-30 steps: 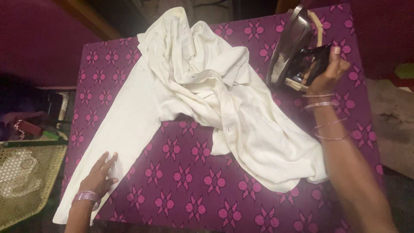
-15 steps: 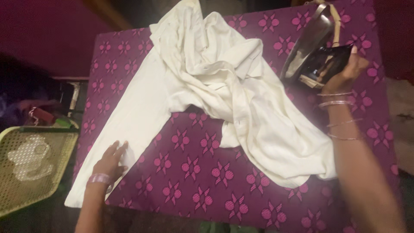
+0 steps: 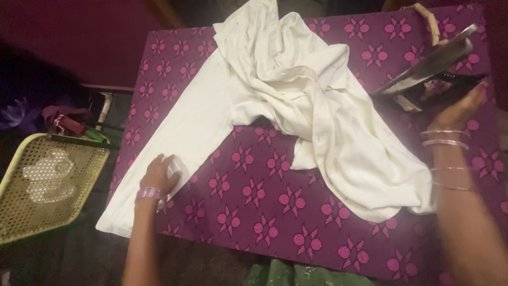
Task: The person irons a white shirt on a table. They smooth the fabric, use an iron to press the sleeves and body, and repeatedly adjust the shirt's position to reach different areas.
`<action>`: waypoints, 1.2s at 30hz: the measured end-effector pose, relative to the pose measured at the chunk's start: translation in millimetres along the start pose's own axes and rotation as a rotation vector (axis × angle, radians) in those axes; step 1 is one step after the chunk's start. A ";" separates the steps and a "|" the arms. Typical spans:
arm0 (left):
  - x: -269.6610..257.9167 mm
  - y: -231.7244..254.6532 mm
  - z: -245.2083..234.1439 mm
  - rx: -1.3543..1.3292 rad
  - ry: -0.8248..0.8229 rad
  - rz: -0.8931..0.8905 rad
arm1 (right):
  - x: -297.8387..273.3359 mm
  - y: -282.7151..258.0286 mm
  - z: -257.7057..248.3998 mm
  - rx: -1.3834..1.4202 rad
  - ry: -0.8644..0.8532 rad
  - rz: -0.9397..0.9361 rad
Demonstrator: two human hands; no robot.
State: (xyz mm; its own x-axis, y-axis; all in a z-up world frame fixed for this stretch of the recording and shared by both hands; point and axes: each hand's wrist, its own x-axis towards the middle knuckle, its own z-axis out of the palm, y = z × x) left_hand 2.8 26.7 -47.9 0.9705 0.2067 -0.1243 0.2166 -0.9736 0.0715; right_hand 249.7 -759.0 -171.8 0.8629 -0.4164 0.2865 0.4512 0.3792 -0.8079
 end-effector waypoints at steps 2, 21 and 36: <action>10.4 5.3 -6.4 -0.033 0.054 -0.035 | 6.5 0.1 -3.4 -0.191 0.141 -0.052; 139.6 -11.2 -39.3 -0.173 0.197 -0.217 | -204.3 -112.1 292.4 -0.712 -0.037 -0.399; 155.3 -80.3 -4.4 -0.577 0.076 -0.171 | -175.3 -85.0 348.4 -1.605 -0.204 -0.309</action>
State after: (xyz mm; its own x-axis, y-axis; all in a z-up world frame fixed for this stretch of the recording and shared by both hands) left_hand 136.6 137.5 -68.5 0.9170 0.3829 -0.1120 0.3724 -0.7208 0.5846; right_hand 139.5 -430.3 26.1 0.8630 -0.1508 0.4823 0.0310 -0.9369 -0.3483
